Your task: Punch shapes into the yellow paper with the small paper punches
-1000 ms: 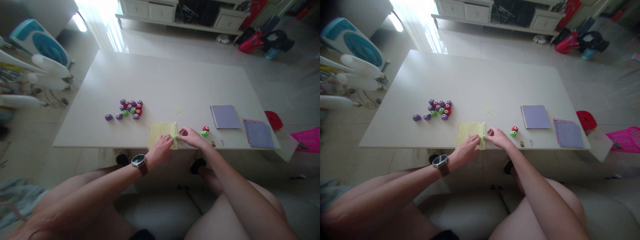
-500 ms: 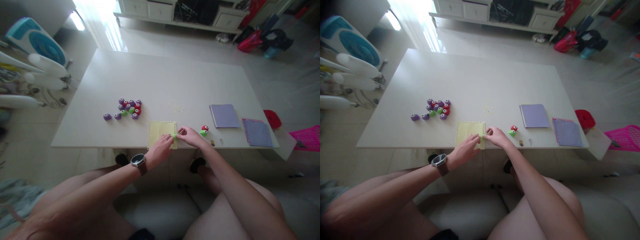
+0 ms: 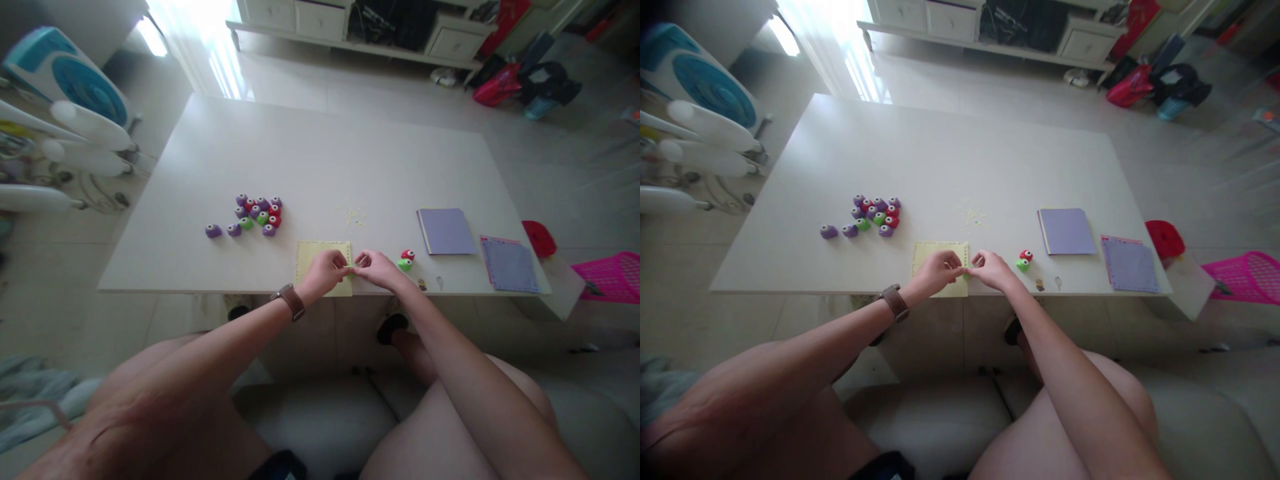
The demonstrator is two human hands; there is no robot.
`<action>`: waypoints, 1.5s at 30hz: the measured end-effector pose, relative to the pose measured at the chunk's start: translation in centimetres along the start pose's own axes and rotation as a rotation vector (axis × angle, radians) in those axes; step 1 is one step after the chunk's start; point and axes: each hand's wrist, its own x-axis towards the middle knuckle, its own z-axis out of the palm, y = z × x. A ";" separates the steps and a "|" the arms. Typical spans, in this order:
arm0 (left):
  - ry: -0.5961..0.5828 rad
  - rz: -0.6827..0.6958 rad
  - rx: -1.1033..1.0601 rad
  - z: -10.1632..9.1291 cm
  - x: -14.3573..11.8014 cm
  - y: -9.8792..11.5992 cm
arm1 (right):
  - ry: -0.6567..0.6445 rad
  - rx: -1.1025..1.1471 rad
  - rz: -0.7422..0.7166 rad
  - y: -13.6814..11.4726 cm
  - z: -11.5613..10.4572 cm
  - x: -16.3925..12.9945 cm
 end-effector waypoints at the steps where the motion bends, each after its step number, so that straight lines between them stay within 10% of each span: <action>1: 0.006 -0.012 -0.015 0.1 0.2 0.1 | 0.000 -0.001 0.000 0.0 0.0 0.1; 34: -0.090 -0.107 0.060 -0.6 2.0 0.5 | -0.051 -0.048 0.027 -0.8 0.1 0.7; 45: -0.112 -0.009 0.831 -4.4 1.7 -0.4 | -0.094 -0.069 0.041 -1.7 -1.1 -0.3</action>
